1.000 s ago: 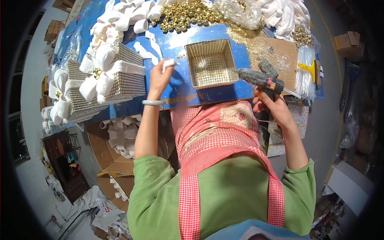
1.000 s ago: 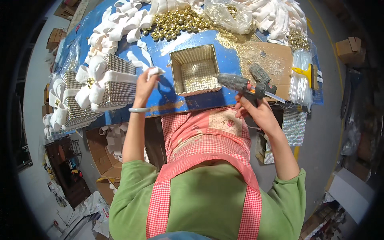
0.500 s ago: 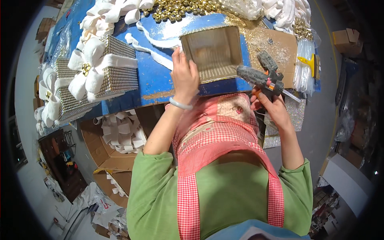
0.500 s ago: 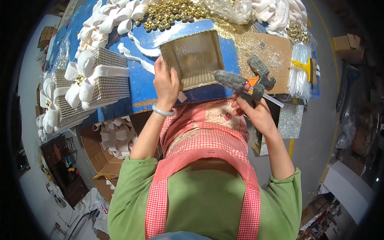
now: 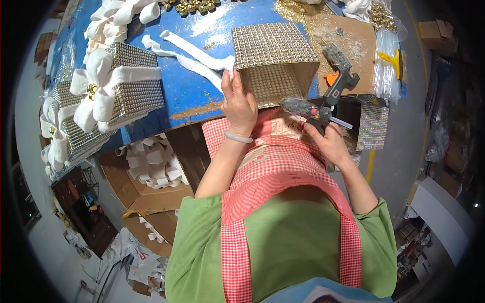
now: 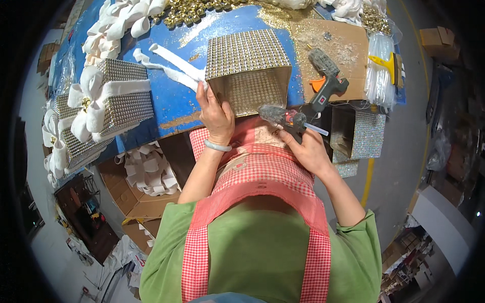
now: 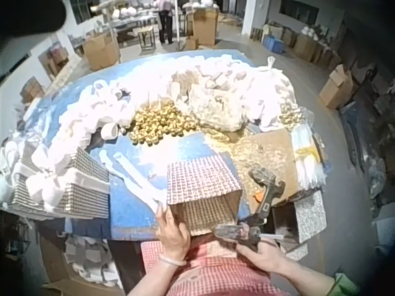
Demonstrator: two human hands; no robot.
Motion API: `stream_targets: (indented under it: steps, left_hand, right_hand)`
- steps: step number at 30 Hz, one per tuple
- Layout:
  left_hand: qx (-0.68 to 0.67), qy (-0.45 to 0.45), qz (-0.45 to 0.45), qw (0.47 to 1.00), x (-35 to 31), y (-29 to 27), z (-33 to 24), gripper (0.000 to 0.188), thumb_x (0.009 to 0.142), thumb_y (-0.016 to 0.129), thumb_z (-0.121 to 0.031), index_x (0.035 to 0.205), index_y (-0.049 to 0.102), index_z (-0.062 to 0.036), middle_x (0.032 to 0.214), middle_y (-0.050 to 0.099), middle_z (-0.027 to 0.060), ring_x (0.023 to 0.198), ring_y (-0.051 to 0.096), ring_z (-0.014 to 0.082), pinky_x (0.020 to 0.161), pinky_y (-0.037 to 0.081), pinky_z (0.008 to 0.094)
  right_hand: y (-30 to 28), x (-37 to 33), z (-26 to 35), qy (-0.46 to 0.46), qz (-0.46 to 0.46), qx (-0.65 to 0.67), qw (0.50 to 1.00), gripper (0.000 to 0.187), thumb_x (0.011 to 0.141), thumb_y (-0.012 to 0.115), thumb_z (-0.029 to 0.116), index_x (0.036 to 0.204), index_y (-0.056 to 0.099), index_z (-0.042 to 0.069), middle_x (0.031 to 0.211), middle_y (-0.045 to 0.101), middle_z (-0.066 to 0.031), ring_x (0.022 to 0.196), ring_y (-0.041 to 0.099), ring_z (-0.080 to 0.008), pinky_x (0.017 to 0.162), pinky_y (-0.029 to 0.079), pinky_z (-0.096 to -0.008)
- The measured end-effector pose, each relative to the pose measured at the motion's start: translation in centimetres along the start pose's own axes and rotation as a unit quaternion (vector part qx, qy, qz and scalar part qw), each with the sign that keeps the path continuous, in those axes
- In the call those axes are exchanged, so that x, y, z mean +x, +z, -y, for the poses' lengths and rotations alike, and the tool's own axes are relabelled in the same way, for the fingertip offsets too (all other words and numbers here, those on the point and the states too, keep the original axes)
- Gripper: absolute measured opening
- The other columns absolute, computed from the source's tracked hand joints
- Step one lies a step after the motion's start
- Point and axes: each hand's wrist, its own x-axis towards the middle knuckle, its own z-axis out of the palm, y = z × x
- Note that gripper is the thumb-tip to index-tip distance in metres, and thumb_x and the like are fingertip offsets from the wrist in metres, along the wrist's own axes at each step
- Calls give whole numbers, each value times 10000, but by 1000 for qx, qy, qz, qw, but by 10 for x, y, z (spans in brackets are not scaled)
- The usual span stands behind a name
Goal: Assemble decorative gift boxes by attaching white ribbons and bows using a hot glue gun.
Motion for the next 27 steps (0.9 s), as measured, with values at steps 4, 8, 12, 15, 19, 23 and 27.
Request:
stream_targets:
  steps: [4, 8, 12, 15, 19, 23, 27]
  left_hand:
    - [-11, 7, -6, 1000, 1, 1, -2, 625, 723, 551, -2, 1339, 446, -43, 1323, 430, 212, 951, 619, 372, 678, 540, 405]
    - [-9, 0, -6, 1000, -1, -1, -1, 622, 724, 551, -1, 1336, 450, -45, 1321, 432, 208, 950, 619, 371, 680, 540, 404]
    - [-3, -15, 12, 1000, -3, -2, -1, 623, 728, 557, -8, 1340, 447, -48, 1317, 436, 201, 948, 618, 368, 689, 539, 403]
    - [-4, -19, 12, 1000, -1, -2, -3, 625, 731, 564, -14, 1343, 445, -51, 1318, 435, 199, 951, 615, 366, 696, 537, 404]
    - [-9, -11, 6, 1000, 0, -3, -3, 628, 732, 573, -17, 1345, 442, -56, 1322, 430, 195, 965, 611, 362, 704, 533, 406]
    - [-20, -27, 37, 999, 5, -8, -7, 558, 724, 546, 1, 1273, 446, 21, 1327, 410, 225, 1010, 586, 406, 713, 533, 434]
    - [-23, -23, 31, 999, 9, -9, -8, 560, 730, 553, -2, 1279, 447, 11, 1328, 412, 221, 1007, 586, 406, 723, 531, 432]
  right_hand:
    - [5, 3, -7, 40, 22, -25, 999, 418, 896, 571, 380, 1127, 615, 35, 1071, 636, -179, 1017, 585, -337, 895, 432, -375]
    - [-4, 2, -1, 81, 20, -35, 996, 426, 892, 567, 400, 1118, 625, 44, 1054, 644, -176, 994, 601, -328, 889, 440, -377]
    - [-2, 2, 2, 63, 42, -26, 997, 423, 891, 564, 391, 1122, 617, 41, 994, 646, -195, 953, 614, -331, 862, 451, -374]
    - [3, 14, 1, 76, 36, -30, 996, 449, 886, 565, 407, 1130, 609, 32, 1002, 645, -201, 971, 611, -337, 870, 450, -383]
    - [-5, 8, 5, 77, 41, -24, 996, 456, 885, 566, 410, 1135, 606, 31, 974, 650, -201, 952, 623, -315, 862, 454, -380]
    - [-6, 12, 23, 112, 82, -30, 990, 446, 880, 578, 388, 1150, 598, 33, 950, 652, -195, 927, 629, -303, 842, 460, -374]
    - [-7, 12, 5, 84, 27, -37, 995, 437, 877, 578, 395, 1109, 618, 27, 932, 657, -188, 915, 632, -306, 843, 459, -381]
